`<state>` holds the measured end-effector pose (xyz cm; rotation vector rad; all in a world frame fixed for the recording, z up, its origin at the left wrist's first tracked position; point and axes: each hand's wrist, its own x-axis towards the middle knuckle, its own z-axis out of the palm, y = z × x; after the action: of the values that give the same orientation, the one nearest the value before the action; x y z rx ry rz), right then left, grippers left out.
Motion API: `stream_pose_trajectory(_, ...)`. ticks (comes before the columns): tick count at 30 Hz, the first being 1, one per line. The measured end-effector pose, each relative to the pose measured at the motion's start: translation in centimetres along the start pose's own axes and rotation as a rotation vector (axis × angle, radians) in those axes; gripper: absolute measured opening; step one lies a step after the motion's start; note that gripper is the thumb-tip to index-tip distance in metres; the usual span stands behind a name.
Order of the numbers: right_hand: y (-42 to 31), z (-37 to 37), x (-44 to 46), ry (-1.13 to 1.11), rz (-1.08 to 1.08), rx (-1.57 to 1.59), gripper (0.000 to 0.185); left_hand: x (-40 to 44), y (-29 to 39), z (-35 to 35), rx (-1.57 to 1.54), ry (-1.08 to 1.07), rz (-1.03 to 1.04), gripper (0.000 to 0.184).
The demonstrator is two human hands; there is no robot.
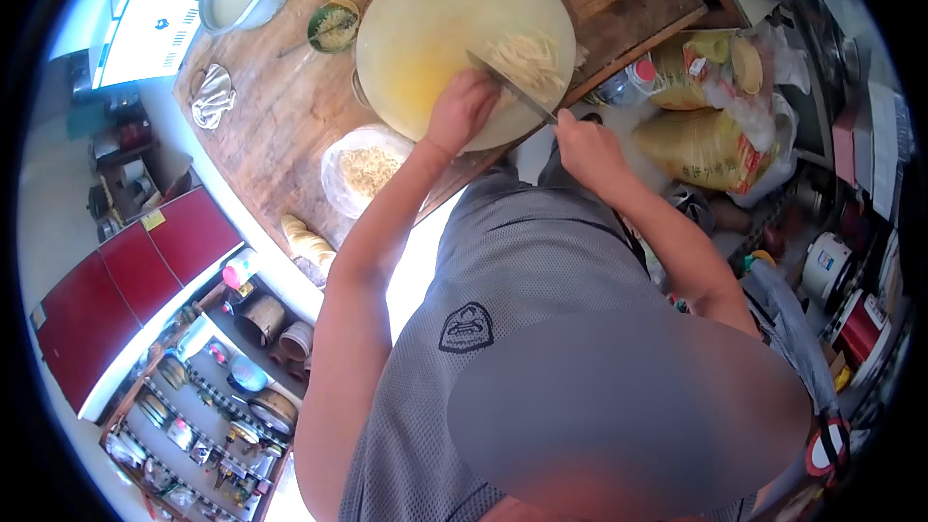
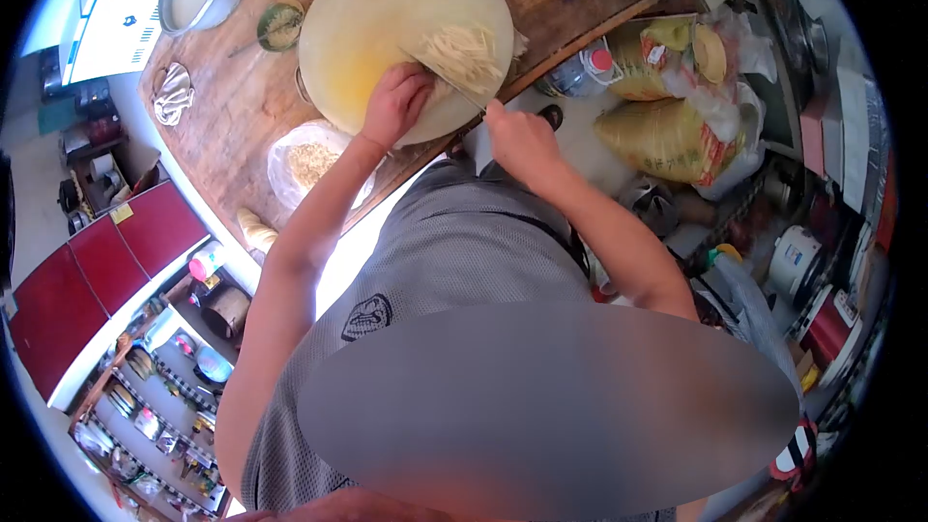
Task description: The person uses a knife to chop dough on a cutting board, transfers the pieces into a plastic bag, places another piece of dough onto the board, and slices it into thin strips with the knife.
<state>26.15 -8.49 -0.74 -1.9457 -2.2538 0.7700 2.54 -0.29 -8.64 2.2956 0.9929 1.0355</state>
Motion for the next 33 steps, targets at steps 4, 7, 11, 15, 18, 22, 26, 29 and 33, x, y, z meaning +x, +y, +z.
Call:
stream_pose_trajectory(4,-0.1,-0.2,-0.2,0.0,-0.011,-0.001,0.011,0.2,-0.4,-0.3,-0.036,-0.051,-0.036,0.013)
stream_pose_trajectory(7,0.1,0.2,0.0,0.018,-0.026,-0.017,0.012,0.2,0.0,-1.0,-0.034,-0.069,-0.017,0.015)
stream_pose_trajectory(11,0.1,0.0,0.2,0.028,-0.019,-0.019,0.012,-0.4,0.0,-0.6,0.012,-0.06,-0.03,0.018)
stream_pose_trajectory(15,0.5,-1.1,-0.8,-0.017,-0.023,-0.039,0.012,0.1,-0.2,-1.0,0.017,-0.086,0.0,0.018)
stream_pose_trajectory(18,0.3,-2.8,-2.3,-0.054,-0.019,-0.064,0.013,-0.2,0.0,-0.8,0.026,-0.054,0.016,0.018)
stream_pose_trajectory(22,-0.3,-1.1,-1.2,-0.064,0.007,-0.028,0.013,-0.1,0.1,-0.8,0.005,-0.082,-0.007,0.017)
stream_pose_trajectory(26,0.3,0.0,-0.2,-0.015,-0.016,-0.02,0.018,-0.2,-0.1,-0.7,0.003,-0.068,0.001,0.017)
stream_pose_trajectory(29,0.1,-2.5,-1.8,-0.041,-0.012,-0.034,0.014,-0.3,0.0,-0.8,-0.004,-0.072,-0.019,0.017)
stream_pose_trajectory(33,-0.5,-1.7,-1.9,-0.059,0.014,0.009,0.011,-0.6,0.0,-0.6,-0.012,-0.054,-0.024,0.017)
